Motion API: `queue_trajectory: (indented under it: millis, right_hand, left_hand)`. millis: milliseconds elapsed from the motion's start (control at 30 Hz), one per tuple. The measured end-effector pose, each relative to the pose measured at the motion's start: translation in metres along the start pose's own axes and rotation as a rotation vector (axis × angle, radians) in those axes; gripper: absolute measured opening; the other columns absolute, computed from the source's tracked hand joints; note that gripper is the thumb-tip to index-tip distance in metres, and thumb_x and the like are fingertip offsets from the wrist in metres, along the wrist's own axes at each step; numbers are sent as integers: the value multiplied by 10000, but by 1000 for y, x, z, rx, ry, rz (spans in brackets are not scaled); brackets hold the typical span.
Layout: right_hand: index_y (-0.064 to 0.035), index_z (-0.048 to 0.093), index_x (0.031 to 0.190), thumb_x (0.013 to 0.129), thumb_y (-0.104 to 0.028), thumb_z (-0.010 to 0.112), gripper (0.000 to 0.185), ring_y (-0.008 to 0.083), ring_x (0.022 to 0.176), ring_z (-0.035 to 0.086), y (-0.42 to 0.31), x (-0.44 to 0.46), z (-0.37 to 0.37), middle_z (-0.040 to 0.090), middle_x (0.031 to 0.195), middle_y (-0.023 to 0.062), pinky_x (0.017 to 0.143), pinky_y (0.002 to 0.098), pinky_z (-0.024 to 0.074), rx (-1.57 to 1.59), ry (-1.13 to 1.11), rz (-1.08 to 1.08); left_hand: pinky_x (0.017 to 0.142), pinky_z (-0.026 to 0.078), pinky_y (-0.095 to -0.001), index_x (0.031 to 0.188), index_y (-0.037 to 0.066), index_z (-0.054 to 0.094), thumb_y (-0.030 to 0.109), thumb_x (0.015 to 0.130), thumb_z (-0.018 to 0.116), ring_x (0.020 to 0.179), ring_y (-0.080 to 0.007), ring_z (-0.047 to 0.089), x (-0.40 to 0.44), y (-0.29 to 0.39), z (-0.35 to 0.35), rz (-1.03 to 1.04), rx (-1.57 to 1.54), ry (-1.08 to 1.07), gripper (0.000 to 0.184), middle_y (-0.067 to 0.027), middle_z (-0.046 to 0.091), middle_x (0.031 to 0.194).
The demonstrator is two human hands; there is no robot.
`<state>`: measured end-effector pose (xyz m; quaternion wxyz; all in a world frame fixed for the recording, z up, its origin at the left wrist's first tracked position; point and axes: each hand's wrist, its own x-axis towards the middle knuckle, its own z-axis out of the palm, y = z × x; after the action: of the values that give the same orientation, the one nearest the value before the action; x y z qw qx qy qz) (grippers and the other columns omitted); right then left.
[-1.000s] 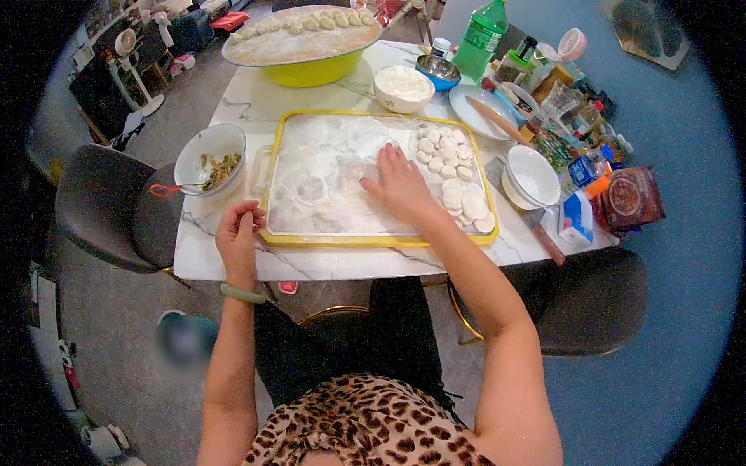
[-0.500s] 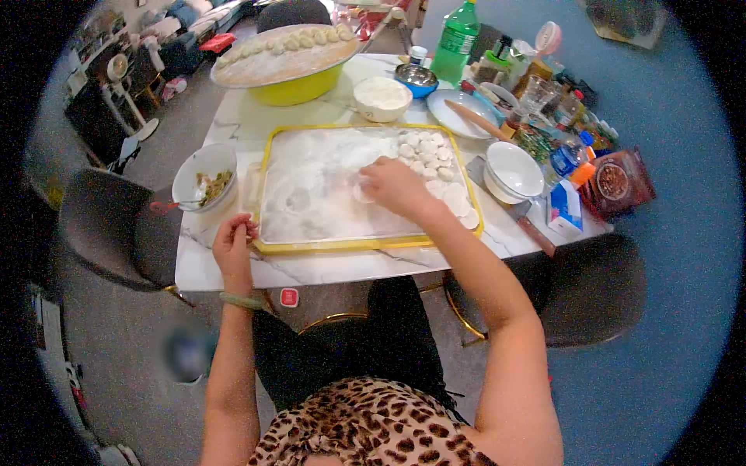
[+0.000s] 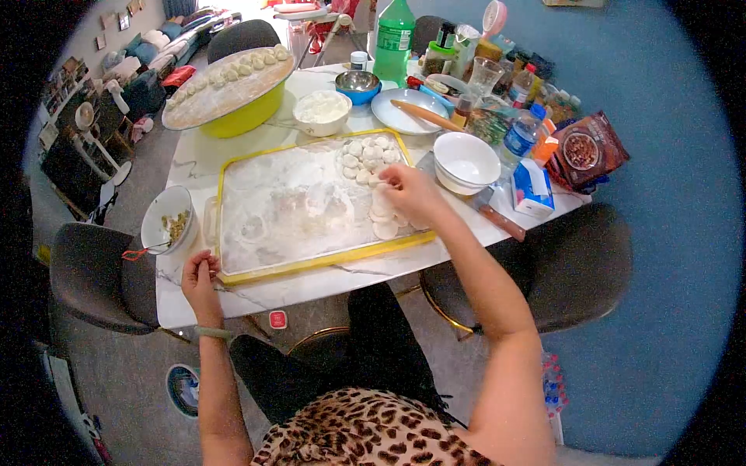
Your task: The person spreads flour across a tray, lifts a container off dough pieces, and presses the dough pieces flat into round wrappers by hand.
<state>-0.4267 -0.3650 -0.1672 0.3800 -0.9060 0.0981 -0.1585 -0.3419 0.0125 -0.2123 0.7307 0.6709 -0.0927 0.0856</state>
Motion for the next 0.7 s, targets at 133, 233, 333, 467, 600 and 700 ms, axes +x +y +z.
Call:
queue_trajectory:
  millis: [133,233,333,467,600,700]
  right_hand:
    - [-39,604,933,748,-172,573,230,239,794,598,16,9,-26,618,861,114,695,320,468,-237,11,77]
    - [-35,610,894,741,-205,561,235,275,812,592,18,22,-27,618,870,127,700,349,464,-359,122,-27]
    - [-45,613,881,710,-215,581,244,289,811,594,12,35,-16,621,861,139,702,356,467,-484,-81,128]
    - [-47,612,888,685,-221,595,268,299,807,599,10,41,-3,621,862,161,701,365,470,-491,-30,106]
    - [-23,597,893,696,-177,612,251,230,751,593,16,49,-11,622,828,127,666,317,469,-461,-65,119]
    - [-19,602,910,701,-154,625,250,191,724,588,-6,57,11,622,813,104,655,289,470,-242,-65,19]
  left_hand:
    - [676,440,-203,945,-19,565,13,876,440,706,-94,521,0,1,1,6,-8,2,146,-47,565,811]
    - [675,440,-202,944,-21,562,16,877,441,707,-95,521,0,0,1,-3,-26,-10,143,-48,564,813]
    - [673,443,-200,944,-22,560,19,877,442,711,-95,523,0,2,0,-16,-27,-8,142,-51,565,819]
    - [672,449,-202,933,-23,563,19,875,446,721,-93,528,1,0,0,-56,-71,20,138,-54,569,830]
    - [662,451,-204,936,-19,576,6,866,452,706,-91,538,2,-1,-1,-39,-22,22,145,-51,583,804]
    - [655,453,-203,935,-16,578,-1,866,447,689,-88,541,4,-6,-1,-17,-41,9,149,-48,591,794]
